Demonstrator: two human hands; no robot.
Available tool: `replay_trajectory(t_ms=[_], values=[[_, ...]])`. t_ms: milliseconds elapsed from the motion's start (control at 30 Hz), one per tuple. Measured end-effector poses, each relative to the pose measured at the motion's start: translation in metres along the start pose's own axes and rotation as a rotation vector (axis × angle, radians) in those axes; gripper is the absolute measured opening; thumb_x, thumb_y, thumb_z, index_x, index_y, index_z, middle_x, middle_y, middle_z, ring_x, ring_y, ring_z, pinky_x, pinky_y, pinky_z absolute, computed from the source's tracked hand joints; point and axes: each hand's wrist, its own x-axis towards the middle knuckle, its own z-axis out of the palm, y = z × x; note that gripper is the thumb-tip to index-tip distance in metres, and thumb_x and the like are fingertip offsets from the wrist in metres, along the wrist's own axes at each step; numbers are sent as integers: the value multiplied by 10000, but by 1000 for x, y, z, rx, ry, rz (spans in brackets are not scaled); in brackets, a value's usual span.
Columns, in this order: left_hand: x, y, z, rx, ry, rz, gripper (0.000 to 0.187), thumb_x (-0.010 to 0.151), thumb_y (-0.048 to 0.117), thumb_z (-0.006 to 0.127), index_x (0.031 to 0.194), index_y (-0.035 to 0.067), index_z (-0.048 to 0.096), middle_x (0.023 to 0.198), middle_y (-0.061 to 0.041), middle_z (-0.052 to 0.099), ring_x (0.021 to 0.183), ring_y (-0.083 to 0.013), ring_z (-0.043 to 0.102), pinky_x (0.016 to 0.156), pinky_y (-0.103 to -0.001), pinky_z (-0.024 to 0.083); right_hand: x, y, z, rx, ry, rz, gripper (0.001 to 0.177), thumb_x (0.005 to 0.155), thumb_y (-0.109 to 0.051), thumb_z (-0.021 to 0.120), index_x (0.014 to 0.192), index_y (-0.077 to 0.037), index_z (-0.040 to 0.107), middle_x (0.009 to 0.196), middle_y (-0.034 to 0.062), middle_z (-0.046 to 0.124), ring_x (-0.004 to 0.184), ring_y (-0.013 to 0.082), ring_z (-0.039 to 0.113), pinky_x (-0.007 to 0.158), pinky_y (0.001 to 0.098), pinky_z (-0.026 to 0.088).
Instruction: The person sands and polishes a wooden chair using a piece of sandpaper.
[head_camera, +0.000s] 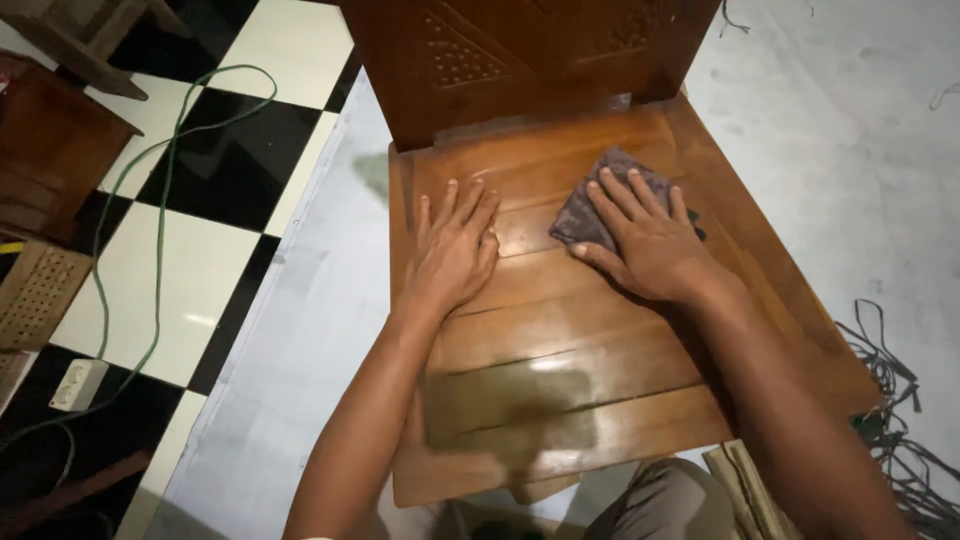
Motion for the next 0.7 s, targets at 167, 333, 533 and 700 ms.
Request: replay_trajectory(t_ms=[167, 333, 533, 700], values=[[-2, -2, 1, 11, 8, -4, 488, 978, 218, 524, 1440, 69, 574, 1557, -172, 495, 1482, -443, 371, 1203, -664, 219, -14, -17, -5, 7, -25, -166, 915, 919, -704, 488, 1602, -135, 269, 1691, 102, 174, 1557, 333, 89, 1198, 612, 65], [-5, 0, -1, -27, 43, -1, 452, 974, 227, 549, 1395, 80, 620, 1525, -160, 536, 1464, -428, 403, 1215, -624, 255, -32, -19, -6, 3, -23, -146, 903, 906, -704, 480, 1613, -180, 275, 1693, 72, 190, 1561, 306, 105, 1219, 594, 74], [-4, 5, -8, -41, 50, -3, 392, 965, 193, 581, 1329, 80, 672, 1481, -143, 588, 1439, -412, 447, 1184, -624, 294, -63, -1, 11, -32, 76, 165, 869, 948, -687, 411, 1618, -153, 259, 1717, 71, 161, 1567, 315, 93, 1194, 607, 74], [-9, -4, 4, -136, 56, 43, 388, 981, 211, 584, 1334, 76, 675, 1478, -134, 599, 1456, -386, 468, 1222, -593, 320, -91, -47, 16, -54, 44, -3, 864, 965, -684, 410, 1618, -148, 233, 1709, 76, 133, 1575, 317, 69, 1191, 609, 29]])
